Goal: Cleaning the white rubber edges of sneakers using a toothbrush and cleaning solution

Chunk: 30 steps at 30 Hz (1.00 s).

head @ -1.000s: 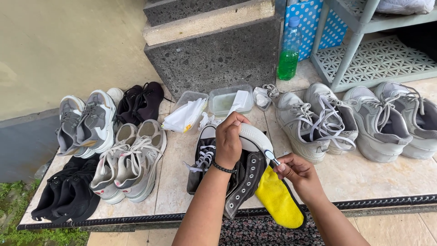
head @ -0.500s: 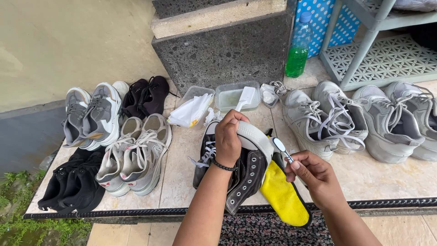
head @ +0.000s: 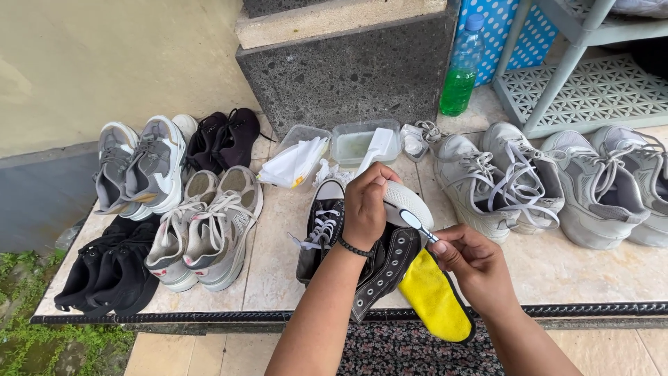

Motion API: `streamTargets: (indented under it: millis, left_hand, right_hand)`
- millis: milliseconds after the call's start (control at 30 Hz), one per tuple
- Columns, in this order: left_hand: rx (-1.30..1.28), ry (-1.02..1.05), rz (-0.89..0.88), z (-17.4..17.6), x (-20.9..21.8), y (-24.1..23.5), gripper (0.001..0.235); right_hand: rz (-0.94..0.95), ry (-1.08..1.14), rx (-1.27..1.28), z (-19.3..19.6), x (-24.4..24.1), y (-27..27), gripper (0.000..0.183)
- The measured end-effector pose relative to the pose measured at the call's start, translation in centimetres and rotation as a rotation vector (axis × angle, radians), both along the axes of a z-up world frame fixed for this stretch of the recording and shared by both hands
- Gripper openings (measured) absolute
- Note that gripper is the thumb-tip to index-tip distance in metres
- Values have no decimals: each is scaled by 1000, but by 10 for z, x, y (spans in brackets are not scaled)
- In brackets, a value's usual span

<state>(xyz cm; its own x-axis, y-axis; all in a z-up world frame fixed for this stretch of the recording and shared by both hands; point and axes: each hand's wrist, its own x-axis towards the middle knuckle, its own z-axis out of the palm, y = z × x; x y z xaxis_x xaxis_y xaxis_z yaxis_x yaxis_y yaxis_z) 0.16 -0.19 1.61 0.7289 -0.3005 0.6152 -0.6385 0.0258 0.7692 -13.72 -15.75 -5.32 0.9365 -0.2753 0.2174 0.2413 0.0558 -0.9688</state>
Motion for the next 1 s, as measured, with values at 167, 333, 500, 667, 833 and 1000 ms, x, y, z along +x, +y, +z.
streamTargets:
  millis: [167,333,500,667,833,1000]
  left_hand:
    - [-49,40,3,-8,11,7,35]
    - [-78,115,60,-10,15,19,36]
    - [-46,47,34,-7,11,17,38]
    - [8,28,4,-2,5,4,36]
    - [13,11,13,-3,3,5,37]
    - [-38,40,-9,-5,8,9,36]
  right_hand:
    - [-28,18,-65,-22,-4,-10,12]
    - [-50,66,-22,-51,-8,-20,11]
    - [51,-137,296,-39,-14,-12,13]
    - [153,-145,105,23,-12,16,15]
    - [8,25,-8,11,-6,19,14]
    - [3,16,9,-24,-12,10,13]
